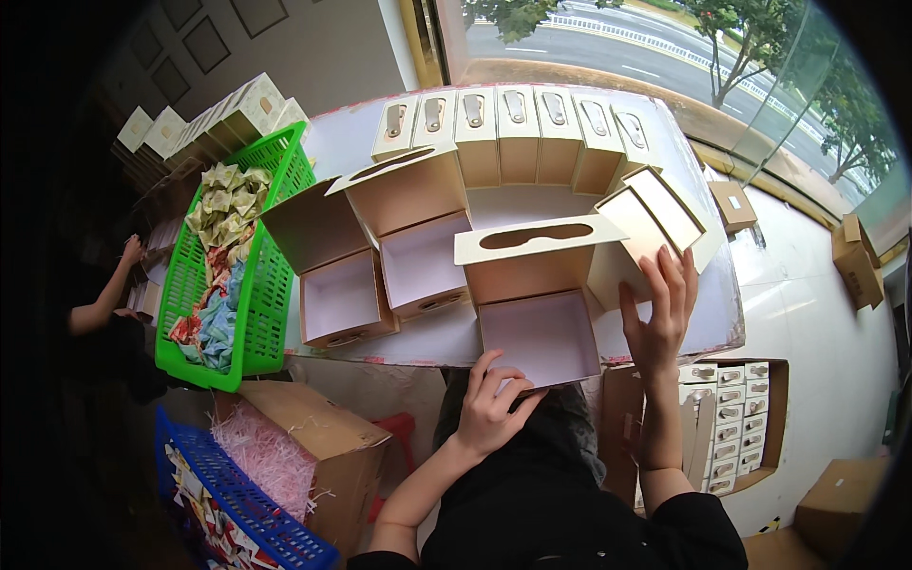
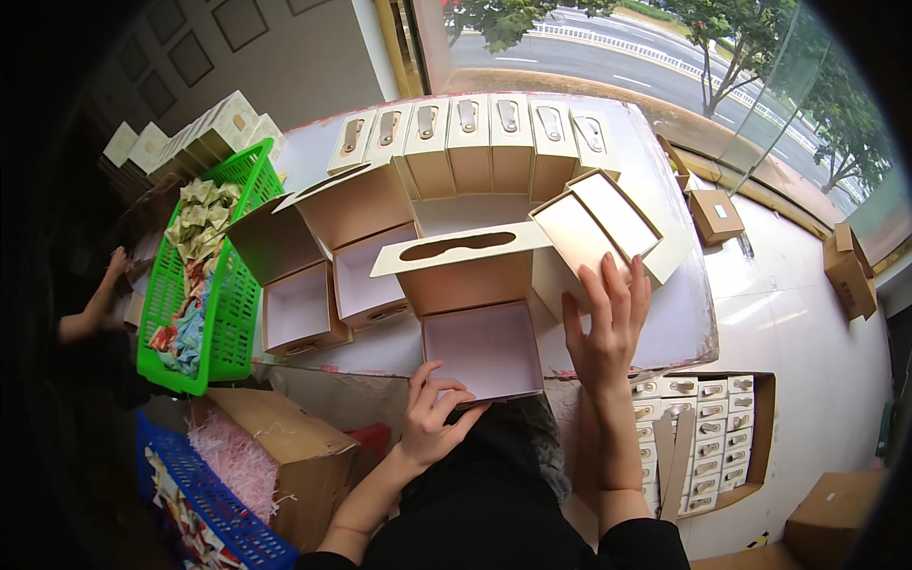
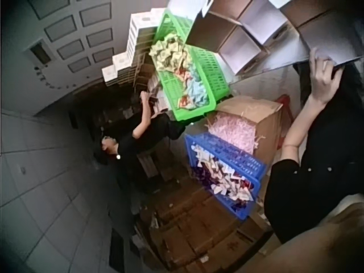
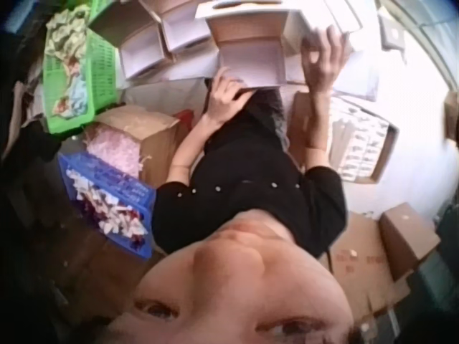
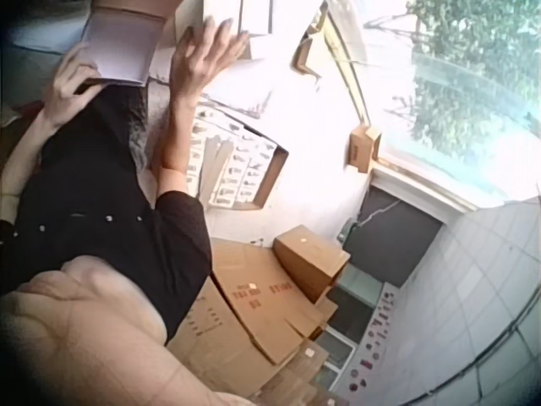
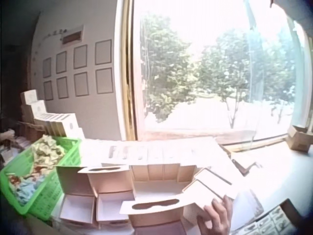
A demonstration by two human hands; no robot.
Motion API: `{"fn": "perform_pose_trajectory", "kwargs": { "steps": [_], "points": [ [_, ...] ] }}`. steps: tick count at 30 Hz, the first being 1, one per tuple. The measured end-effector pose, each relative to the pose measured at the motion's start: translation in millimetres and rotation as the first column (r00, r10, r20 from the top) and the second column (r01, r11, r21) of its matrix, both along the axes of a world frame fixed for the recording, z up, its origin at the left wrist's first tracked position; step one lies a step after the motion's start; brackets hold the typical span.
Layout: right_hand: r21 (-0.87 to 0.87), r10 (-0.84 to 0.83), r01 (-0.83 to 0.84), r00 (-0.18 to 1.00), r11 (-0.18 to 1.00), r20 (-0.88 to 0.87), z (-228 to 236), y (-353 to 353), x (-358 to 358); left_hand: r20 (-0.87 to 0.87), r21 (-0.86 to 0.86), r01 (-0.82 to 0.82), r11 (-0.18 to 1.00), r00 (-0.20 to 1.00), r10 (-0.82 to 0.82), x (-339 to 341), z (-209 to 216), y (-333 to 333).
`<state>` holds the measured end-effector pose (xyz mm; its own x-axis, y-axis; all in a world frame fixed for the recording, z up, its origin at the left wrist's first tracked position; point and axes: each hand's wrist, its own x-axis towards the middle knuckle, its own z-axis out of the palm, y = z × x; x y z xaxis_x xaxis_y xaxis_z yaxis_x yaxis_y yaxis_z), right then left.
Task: The person assembles small cardboard boxes by folding and inserting tabs, then places them on a table. The person then adds pink shredded paper into the assembled boxes.
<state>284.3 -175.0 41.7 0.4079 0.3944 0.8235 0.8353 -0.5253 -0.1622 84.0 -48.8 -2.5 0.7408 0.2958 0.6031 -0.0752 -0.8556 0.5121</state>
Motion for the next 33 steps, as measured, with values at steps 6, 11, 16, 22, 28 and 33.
{"fn": "perform_pose_trajectory", "kwargs": {
  "steps": [6, 11, 16, 22, 28, 33],
  "points": [
    [0.227, 0.023, -0.018, 1.0, 0.974, -0.022, -6.0, -30.4, -18.7, -0.012, 0.002, -0.036, 0.999, 0.999, 0.036, 27.6, -2.3, -0.1],
    [0.282, -0.033, 0.018, 0.998, 0.959, 0.048, -2.6, -54.2, -32.7, -0.027, 0.129, -0.089, 0.988, 0.995, 0.093, 63.5, -7.4, 8.8],
    [0.269, -0.047, 0.03, 0.997, 0.963, 0.057, -3.9, -63.5, -33.6, -0.058, 0.222, -0.136, 0.966, 0.987, 0.153, 99.5, -11.4, 27.9],
    [0.271, -0.035, 0.034, 0.999, 0.962, -0.002, -5.3, -63.5, -33.5, 0.115, 0.268, -0.503, 0.822, 0.863, 0.491, 114.9, 17.3, 55.5],
    [0.284, -0.005, 0.016, 0.999, 0.959, -0.04, -5.6, -54.2, -36.2, -0.369, 0.31, -0.471, 0.826, 0.741, 0.561, 92.7, 10.4, 104.9],
    [0.263, 0.013, 0.004, 0.998, 0.965, -0.063, -8.1, -50.2, -35.1, -0.307, 0.501, -0.503, 0.704, 0.658, 0.688, 51.8, 21.0, 99.0]
  ]
}}
